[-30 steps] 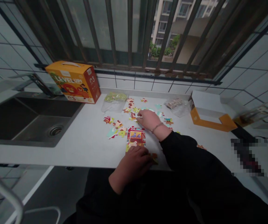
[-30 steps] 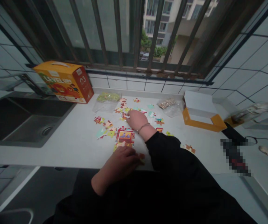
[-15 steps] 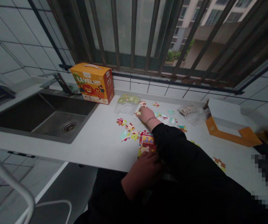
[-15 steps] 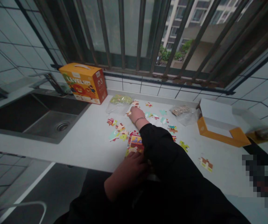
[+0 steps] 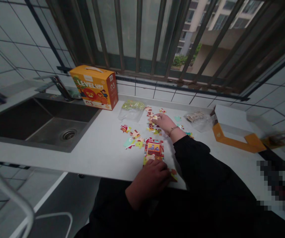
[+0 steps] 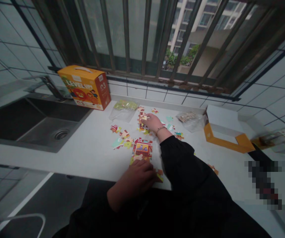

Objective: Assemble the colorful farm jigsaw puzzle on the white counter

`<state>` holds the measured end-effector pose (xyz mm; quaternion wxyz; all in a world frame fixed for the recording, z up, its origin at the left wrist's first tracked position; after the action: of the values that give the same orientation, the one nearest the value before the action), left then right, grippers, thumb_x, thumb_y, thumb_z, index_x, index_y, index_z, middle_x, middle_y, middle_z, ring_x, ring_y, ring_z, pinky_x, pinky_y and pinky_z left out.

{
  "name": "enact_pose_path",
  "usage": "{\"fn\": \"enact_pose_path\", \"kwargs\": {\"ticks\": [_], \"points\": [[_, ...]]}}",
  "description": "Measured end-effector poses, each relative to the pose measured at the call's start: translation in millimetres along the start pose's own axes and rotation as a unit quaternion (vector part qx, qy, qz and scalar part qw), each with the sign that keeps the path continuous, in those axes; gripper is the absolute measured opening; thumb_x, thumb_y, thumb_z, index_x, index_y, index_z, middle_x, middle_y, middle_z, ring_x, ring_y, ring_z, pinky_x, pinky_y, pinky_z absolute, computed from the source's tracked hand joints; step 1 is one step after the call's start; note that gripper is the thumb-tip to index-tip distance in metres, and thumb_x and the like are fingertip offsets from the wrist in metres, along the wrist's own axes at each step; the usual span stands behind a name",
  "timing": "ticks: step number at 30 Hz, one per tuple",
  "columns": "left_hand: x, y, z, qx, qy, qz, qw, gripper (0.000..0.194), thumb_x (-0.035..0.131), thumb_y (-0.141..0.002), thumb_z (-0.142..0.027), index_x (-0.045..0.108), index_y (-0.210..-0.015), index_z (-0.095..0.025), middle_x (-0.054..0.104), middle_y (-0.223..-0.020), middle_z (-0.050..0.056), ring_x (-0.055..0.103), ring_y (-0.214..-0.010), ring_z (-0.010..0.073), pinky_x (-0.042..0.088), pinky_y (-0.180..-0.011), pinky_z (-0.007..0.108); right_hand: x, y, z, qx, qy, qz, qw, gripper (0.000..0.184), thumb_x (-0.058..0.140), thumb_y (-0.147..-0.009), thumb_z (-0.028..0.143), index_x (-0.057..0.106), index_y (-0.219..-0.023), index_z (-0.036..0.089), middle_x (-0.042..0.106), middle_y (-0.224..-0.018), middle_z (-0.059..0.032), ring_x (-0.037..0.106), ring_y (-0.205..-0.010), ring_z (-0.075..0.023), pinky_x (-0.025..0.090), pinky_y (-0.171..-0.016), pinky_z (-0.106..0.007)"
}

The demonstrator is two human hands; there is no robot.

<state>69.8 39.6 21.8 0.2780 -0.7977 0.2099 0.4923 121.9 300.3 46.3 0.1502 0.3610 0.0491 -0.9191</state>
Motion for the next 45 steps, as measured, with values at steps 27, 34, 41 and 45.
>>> {"fn": "enact_pose_path", "kwargs": {"ticks": [27, 34, 41, 45], "points": [[10.0, -14.5, 5.4, 0.035, 0.035, -0.038, 0.998, 0.012, 0.065, -0.106, -0.028, 0.075, -0.113, -0.025, 0.071, -0.114, 0.007, 0.062, -0.099, 0.0241, 0.046, -0.085, 0.041, -36.3, 282.0, -118.6, 0.143, -0.183, -0.037, 0.972, 0.033, 0.075, -0.089, 0.051, 0.074, -0.11, 0.025, 0.069, -0.077, 0.0012, 0.063, -0.066, -0.0178, 0.046, -0.061, -0.03], [7.5, -14.7, 4.4, 0.023, 0.031, -0.027, 0.999, 0.012, 0.065, -0.107, -0.031, 0.076, -0.11, -0.026, 0.071, -0.114, 0.007, 0.062, -0.1, 0.0246, 0.046, -0.085, 0.041, -33.7, 278.8, -117.5, 0.143, -0.199, -0.03, 0.969, 0.033, 0.074, -0.09, 0.052, 0.073, -0.108, 0.026, 0.071, -0.079, 0.0003, 0.065, -0.069, -0.0187, 0.049, -0.062, -0.03], [7.7, -14.4, 4.4, 0.021, 0.03, -0.022, 0.999, 0.012, 0.064, -0.107, -0.03, 0.076, -0.111, -0.026, 0.071, -0.114, 0.007, 0.063, -0.101, 0.0248, 0.046, -0.086, 0.041, -35.6, 278.1, -107.2, 0.123, -0.054, -0.047, 0.99, 0.023, 0.075, -0.093, 0.045, 0.073, -0.106, 0.026, 0.075, -0.084, -0.0011, 0.068, -0.073, -0.0205, 0.052, -0.069, -0.033], [9.8, -13.0, 5.7, 0.019, 0.025, -0.018, 0.999, 0.015, 0.064, -0.107, -0.031, 0.075, -0.115, -0.026, 0.071, -0.117, 0.008, 0.062, -0.102, 0.026, 0.046, -0.088, 0.043, -37.1, 278.1, -92.4, 0.087, 0.045, -0.074, 0.992, 0.015, 0.078, -0.093, 0.032, 0.072, -0.104, 0.024, 0.073, -0.092, -0.0034, 0.069, -0.08, -0.0218, 0.055, -0.077, -0.036]]}}
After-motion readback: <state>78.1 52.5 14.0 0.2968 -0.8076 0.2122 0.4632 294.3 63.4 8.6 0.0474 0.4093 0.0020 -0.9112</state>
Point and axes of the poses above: each hand's wrist, its own y-axis away from the middle knuckle, its own x-axis out of the palm, z = x × y, the point moved 6 cm from there along -y, towards the middle knuckle
